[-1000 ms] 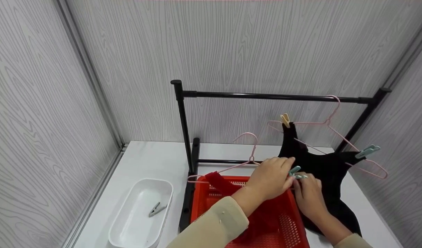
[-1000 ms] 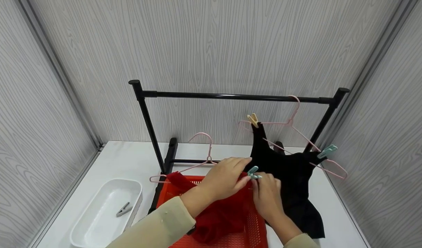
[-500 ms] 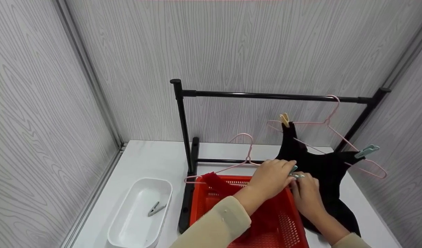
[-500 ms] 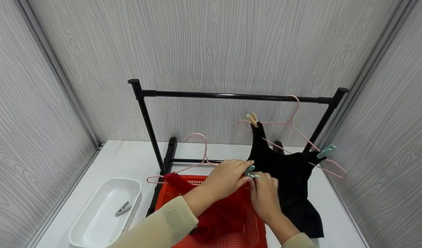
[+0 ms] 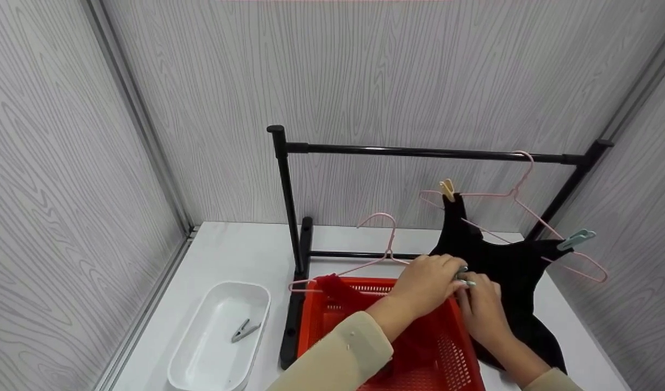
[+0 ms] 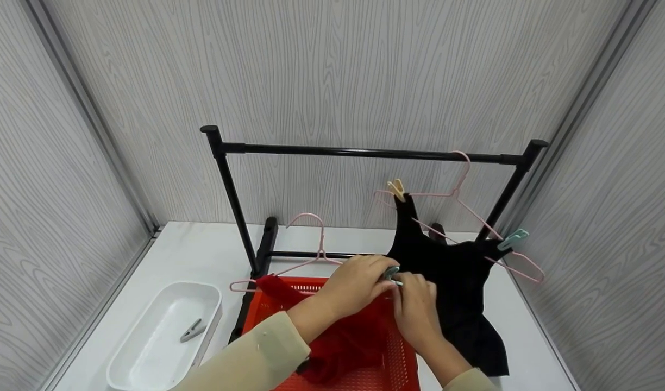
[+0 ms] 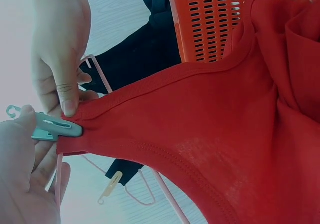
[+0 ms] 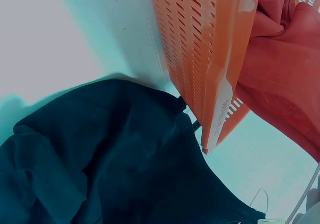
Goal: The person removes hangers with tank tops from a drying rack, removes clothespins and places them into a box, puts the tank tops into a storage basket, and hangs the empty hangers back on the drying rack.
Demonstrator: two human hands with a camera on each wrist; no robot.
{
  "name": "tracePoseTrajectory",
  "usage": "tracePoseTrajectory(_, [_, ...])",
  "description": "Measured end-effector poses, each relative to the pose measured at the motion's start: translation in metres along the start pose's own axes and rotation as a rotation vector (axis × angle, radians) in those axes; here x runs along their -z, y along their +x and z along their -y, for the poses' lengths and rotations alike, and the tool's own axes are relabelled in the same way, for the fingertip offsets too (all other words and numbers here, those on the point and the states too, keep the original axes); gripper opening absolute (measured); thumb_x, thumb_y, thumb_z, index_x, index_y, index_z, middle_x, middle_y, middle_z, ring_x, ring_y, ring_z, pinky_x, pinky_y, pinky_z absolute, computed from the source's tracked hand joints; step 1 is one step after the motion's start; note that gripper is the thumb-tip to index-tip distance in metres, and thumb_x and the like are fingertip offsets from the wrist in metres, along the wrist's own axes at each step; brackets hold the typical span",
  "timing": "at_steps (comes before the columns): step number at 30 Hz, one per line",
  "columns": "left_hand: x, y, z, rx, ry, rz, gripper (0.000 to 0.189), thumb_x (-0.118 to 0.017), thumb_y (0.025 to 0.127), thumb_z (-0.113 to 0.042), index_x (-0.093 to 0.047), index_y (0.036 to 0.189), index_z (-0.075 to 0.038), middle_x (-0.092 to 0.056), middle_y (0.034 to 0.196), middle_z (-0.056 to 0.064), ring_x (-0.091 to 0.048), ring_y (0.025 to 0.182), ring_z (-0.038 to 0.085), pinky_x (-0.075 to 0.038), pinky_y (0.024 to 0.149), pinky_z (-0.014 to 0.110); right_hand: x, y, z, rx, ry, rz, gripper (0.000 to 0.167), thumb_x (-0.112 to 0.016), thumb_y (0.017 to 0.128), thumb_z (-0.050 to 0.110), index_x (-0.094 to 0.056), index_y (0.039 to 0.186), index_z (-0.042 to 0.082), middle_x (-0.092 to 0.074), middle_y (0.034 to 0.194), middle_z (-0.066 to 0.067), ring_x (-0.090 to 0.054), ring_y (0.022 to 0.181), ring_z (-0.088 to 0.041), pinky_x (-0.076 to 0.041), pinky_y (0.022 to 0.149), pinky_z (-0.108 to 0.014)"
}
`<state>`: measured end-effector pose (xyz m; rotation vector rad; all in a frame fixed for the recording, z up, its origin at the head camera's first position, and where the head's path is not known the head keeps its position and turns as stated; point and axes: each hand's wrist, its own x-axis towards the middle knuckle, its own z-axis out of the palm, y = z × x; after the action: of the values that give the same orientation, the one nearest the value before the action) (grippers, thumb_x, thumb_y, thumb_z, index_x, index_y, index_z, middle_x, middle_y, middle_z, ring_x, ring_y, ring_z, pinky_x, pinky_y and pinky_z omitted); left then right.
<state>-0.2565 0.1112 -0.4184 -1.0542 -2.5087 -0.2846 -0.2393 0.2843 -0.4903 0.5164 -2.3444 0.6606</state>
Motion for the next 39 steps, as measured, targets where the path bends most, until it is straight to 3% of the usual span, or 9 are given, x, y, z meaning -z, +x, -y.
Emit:
tracePoseTrajectory(10, [-0.004,-0.002,0.002,-0.016,-0.115,-0.097,0.03,-0.053,0.102,-0.04,-0.063,0.12,-0.019,-0.066,0.114,-0.01,-0.063,0.104,0.004,-0.049,0.087,0.019,-0.001,-0.002,0.0,0.009,0.002,-0.007,0.015,-0.064,0.092,-0.001,-0.062,0.106,0.006,-0.065,0.093,-0.009,-0.054,0.089,-0.025,-0.032,0.08,-0.042])
tracePoseTrajectory(19, [-0.002,-0.003,0.003,-0.014,-0.246,-0.131,0.024,-0.056,0.103,-0.03,-0.061,0.122,-0.016,-0.065,0.115,-0.007,-0.062,0.102,0.006,-0.046,0.092,0.014,-0.003,-0.003,-0.001,0.03,0.031,-0.034,0.014,-0.063,0.093,0.0,-0.063,0.105,0.008,-0.064,0.091,-0.008,-0.053,0.088,-0.024,-0.033,0.08,-0.042])
tracePoseTrajectory(26, [0.002,-0.014,0.008,-0.008,-0.345,-0.187,0.027,-0.055,0.103,-0.03,-0.06,0.124,-0.014,-0.065,0.117,-0.005,-0.061,0.107,0.007,-0.043,0.098,0.014,-0.004,-0.002,0.0,0.031,0.009,-0.029,0.013,-0.065,0.091,-0.004,-0.06,0.095,0.007,-0.056,0.08,-0.001,-0.051,0.081,-0.021,-0.033,0.078,-0.041])
tracePoseTrajectory(32, [0.009,-0.029,0.019,0.021,-0.451,-0.148,0.039,-0.055,0.102,-0.034,-0.054,0.134,-0.012,-0.063,0.118,-0.001,-0.058,0.11,0.008,-0.042,0.1,0.015,-0.001,-0.003,-0.001,0.0,0.019,-0.005,0.006,-0.062,0.094,-0.002,-0.062,0.098,0.003,-0.059,0.081,0.0,-0.051,0.083,-0.02,-0.032,0.081,-0.041])
tracePoseTrajectory(39, [0.012,-0.046,0.032,0.021,-0.431,-0.118,0.045,-0.054,0.101,-0.038,-0.052,0.139,-0.014,-0.061,0.129,-0.002,-0.055,0.123,0.009,-0.039,0.108,0.022,0.001,-0.004,-0.003,-0.007,0.016,-0.009,0.011,-0.065,0.092,-0.004,-0.063,0.1,0.003,-0.061,0.08,0.0,-0.051,0.08,-0.017,-0.033,0.081,-0.04])
